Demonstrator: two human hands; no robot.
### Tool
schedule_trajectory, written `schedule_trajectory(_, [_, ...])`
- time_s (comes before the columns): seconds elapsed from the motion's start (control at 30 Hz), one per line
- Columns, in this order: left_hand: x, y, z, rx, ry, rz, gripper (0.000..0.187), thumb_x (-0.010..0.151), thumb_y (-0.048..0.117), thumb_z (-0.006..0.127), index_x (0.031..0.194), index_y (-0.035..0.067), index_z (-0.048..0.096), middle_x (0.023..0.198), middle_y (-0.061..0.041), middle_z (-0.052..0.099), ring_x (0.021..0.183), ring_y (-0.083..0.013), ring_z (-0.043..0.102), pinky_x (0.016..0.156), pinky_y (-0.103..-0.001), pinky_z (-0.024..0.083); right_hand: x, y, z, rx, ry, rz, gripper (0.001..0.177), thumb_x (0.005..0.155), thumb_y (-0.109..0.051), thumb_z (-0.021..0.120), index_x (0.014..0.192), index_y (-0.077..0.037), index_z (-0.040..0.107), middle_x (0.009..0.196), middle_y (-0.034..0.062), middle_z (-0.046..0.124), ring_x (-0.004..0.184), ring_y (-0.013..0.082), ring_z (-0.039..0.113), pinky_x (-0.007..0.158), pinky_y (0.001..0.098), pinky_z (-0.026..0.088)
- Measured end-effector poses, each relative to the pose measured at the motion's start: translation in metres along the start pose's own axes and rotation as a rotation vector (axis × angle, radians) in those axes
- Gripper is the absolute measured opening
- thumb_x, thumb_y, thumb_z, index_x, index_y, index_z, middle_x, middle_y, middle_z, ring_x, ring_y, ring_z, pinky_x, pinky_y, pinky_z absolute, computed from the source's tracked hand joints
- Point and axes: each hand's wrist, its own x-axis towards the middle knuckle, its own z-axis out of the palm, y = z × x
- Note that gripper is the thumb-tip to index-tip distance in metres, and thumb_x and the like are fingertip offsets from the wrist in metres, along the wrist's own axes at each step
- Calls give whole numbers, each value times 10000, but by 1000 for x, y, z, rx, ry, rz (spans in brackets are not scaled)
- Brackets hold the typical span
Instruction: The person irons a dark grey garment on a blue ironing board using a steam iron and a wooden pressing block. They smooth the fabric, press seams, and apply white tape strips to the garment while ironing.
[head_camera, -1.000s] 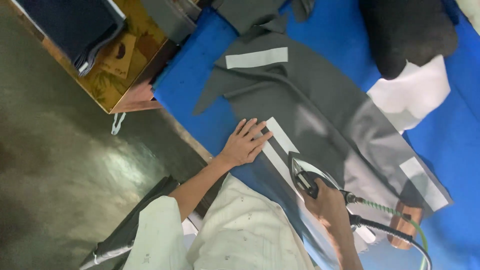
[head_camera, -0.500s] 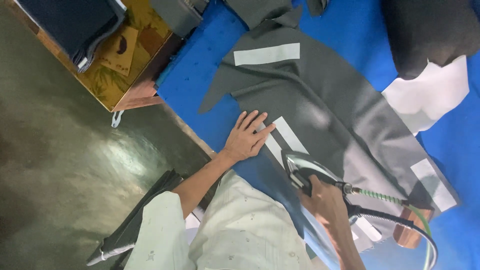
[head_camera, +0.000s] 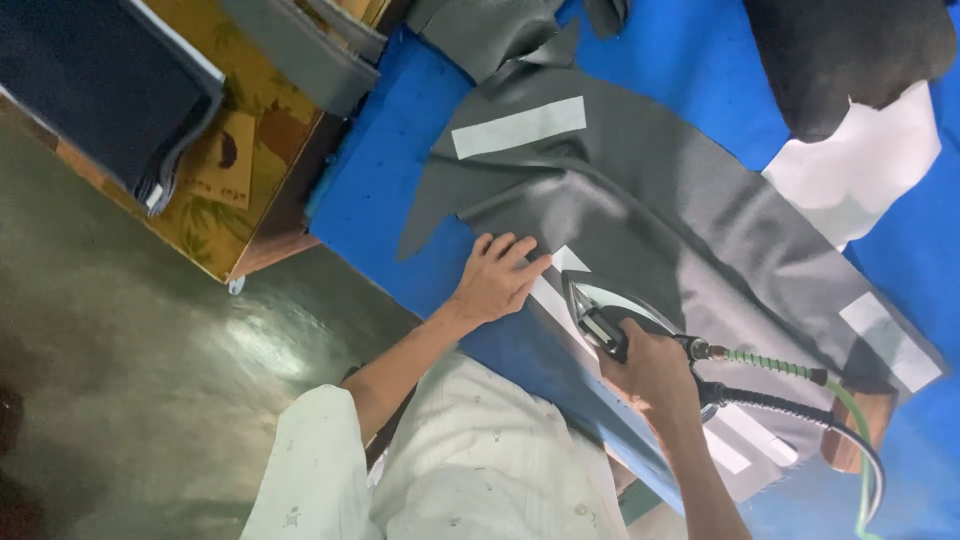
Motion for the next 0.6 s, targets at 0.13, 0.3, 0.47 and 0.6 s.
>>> schedule_trajectory(0.13, [13, 1, -2, -43, -19, -16, 201, 964, 324, 621, 1142, 361, 705, 1151, 6, 586, 1034, -227, 541, 886, -426, 403, 0, 10, 13, -90, 101, -81, 347, 784, -401, 730, 900, -76, 694, 503, 90, 605, 432, 217, 623, 422, 320, 472])
schedule_trajectory(0.3, [31, -3, 3, -150, -223, -161, 267, 969, 518, 606, 970, 254, 649, 944, -1, 535, 832, -245, 587, 698, -407, 404, 3, 7, 9, -114, 21, -3, 324, 814, -450, 678, 895, -138, 711, 504, 61, 621, 449, 187, 648, 470, 321, 498])
schedule_trajectory(0.47, [33, -9, 10, -134, -310, -198, 238, 958, 500, 593, 935, 268, 636, 885, 16, 558, 784, -233, 600, 683, -415, 412, 3, 7, 11, -246, -10, -67, 328, 804, -472, 660, 924, -168, 686, 523, 27, 632, 474, 156, 660, 481, 296, 506])
schedule_trajectory(0.6, [45, -9, 1, -157, -319, -178, 246, 984, 485, 552, 902, 257, 595, 855, 16, 526, 751, -248, 576, 656, -404, 399, 1, 10, 14, -321, -53, -180, 383, 798, -521, 639, 996, -198, 697, 577, 7, 690, 539, 138, 708, 527, 280, 554])
